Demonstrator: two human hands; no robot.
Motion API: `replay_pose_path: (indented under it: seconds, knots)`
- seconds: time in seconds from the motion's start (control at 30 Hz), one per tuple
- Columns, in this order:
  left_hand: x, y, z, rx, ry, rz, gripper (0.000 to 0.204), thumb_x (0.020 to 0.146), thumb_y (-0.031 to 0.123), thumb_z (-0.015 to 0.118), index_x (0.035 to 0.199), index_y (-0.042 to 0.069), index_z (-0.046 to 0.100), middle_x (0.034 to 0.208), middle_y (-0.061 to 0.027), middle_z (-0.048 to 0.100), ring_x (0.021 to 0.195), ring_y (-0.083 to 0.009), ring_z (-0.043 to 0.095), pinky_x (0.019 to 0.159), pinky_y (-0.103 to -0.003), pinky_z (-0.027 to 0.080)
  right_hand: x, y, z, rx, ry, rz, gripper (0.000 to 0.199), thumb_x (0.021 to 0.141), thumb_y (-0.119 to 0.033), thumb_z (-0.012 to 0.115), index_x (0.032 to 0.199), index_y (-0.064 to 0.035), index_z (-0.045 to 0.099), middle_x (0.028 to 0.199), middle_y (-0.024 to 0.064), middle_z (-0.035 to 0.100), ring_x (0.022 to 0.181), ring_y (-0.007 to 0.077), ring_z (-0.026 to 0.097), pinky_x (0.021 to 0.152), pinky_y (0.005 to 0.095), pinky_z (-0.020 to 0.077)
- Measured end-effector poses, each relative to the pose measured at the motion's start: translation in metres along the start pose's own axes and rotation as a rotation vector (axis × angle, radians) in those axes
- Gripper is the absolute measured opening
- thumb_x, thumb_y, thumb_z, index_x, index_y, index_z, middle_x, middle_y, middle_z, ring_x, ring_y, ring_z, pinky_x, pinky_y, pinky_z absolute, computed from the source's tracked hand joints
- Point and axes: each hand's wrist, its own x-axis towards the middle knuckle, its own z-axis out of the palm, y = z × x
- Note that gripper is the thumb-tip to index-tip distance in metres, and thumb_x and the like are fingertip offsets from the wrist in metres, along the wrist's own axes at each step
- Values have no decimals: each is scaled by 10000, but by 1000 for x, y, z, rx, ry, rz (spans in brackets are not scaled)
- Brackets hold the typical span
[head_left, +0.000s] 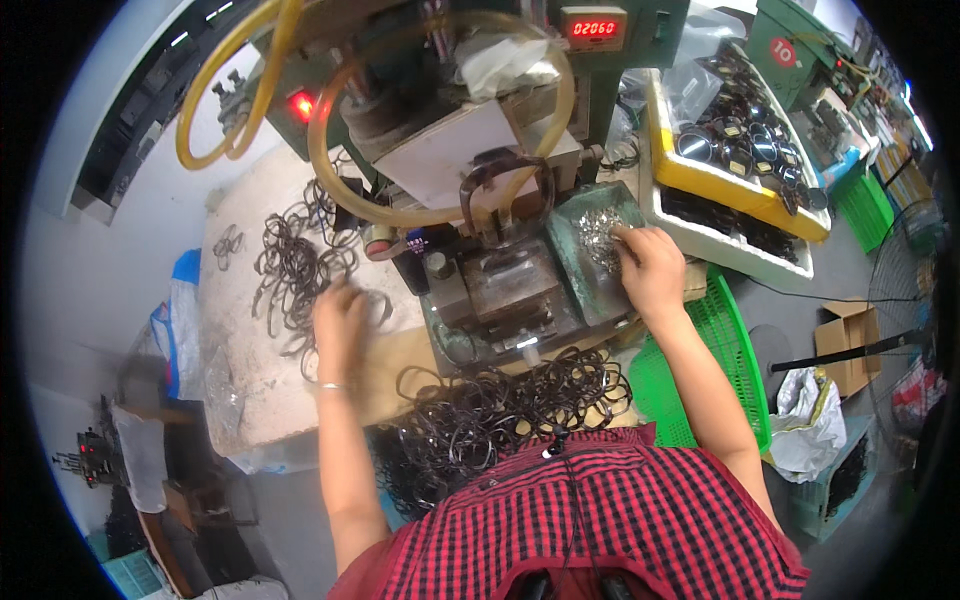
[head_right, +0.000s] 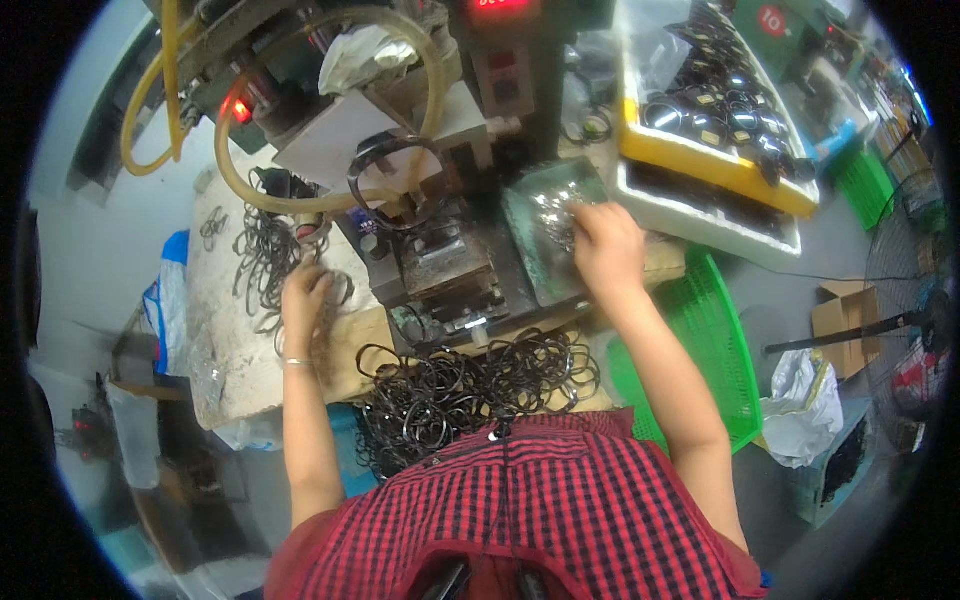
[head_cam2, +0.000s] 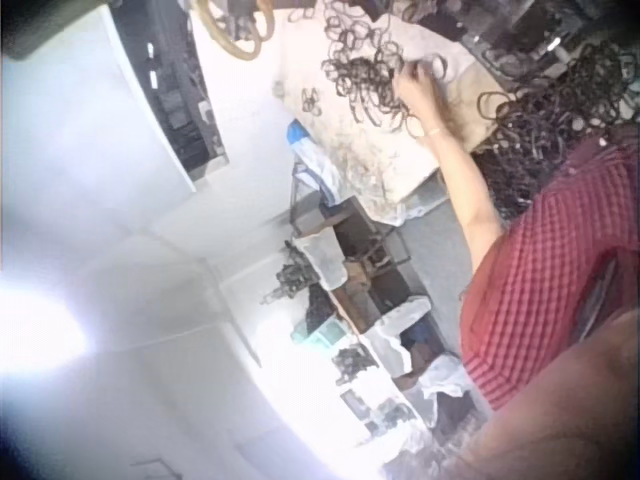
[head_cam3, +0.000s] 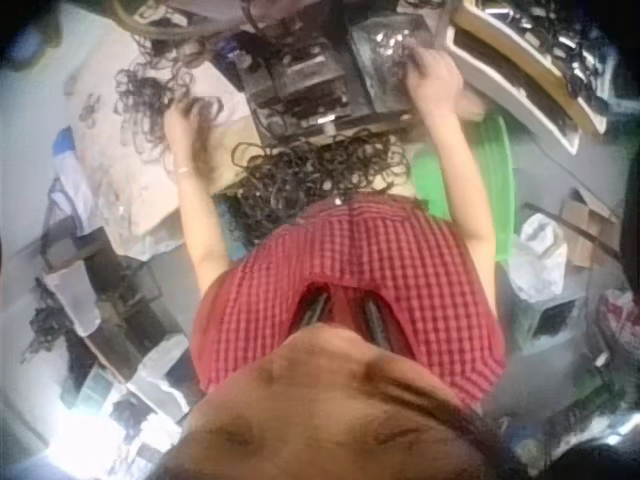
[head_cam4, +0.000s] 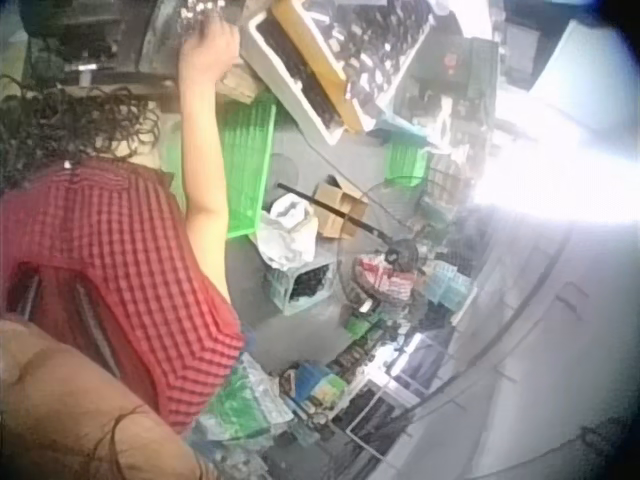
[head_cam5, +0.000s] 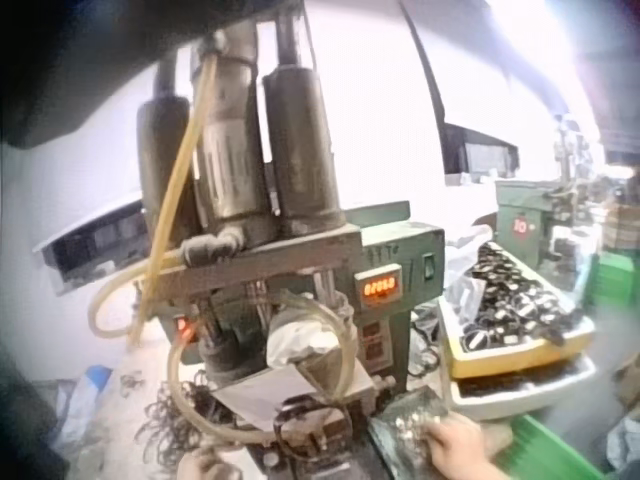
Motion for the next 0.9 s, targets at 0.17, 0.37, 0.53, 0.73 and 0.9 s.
replay_pose_path:
  seconds: [0.17, 0.37, 0.53, 0.73, 0.9]
  knots:
    - [12, 54, -24, -313, 352, -12, 200, 904, 176, 638, 960, -3, 709, 1137, -163, 669, 946, -256, 638, 878, -336, 478, -26, 4, -37, 64, 18, 193, 126, 767, -57, 689, 889, -49, 718, 828, 118, 673, 809, 283, 629, 743, 364, 498]
    - [21, 76, -44, -353, -37, -135, 284, 903, 240, 647, 971, -33, 679, 860, -135, 677, 751, -202, 581, 728, -305, 460, -8, -42, -52, 523, -138, 382, 149, 764, -46, 695, 907, -24, 730, 881, 101, 708, 844, 195, 660, 797, 308, 497]
    - [37, 90, -61, -230, -107, -215, 289, 916, 253, 603, 904, -32, 646, 771, -172, 627, 724, -203, 566, 708, -320, 450, 41, -94, -25, 630, -106, 104, 161, 773, -50, 686, 928, -23, 722, 901, 107, 711, 836, 200, 672, 777, 303, 505]
    - [11, 53, -25, -814, 341, -273, 211, 977, 196, 551, 878, 16, 601, 809, -38, 632, 670, -122, 573, 615, -262, 454, 36, -112, -6, 1069, -123, 497, 328, 787, -32, 674, 1108, 8, 620, 914, 97, 698, 873, 135, 644, 799, 265, 494]
    - [-3, 87, -38, -1071, 524, -259, 125, 956, 135, 578, 1034, 42, 548, 880, -63, 629, 754, -157, 632, 667, -260, 511, 41, -126, -9, 1276, -220, 613, 462, 779, -25, 705, 1210, 23, 546, 946, 100, 682, 889, 148, 638, 810, 262, 499]
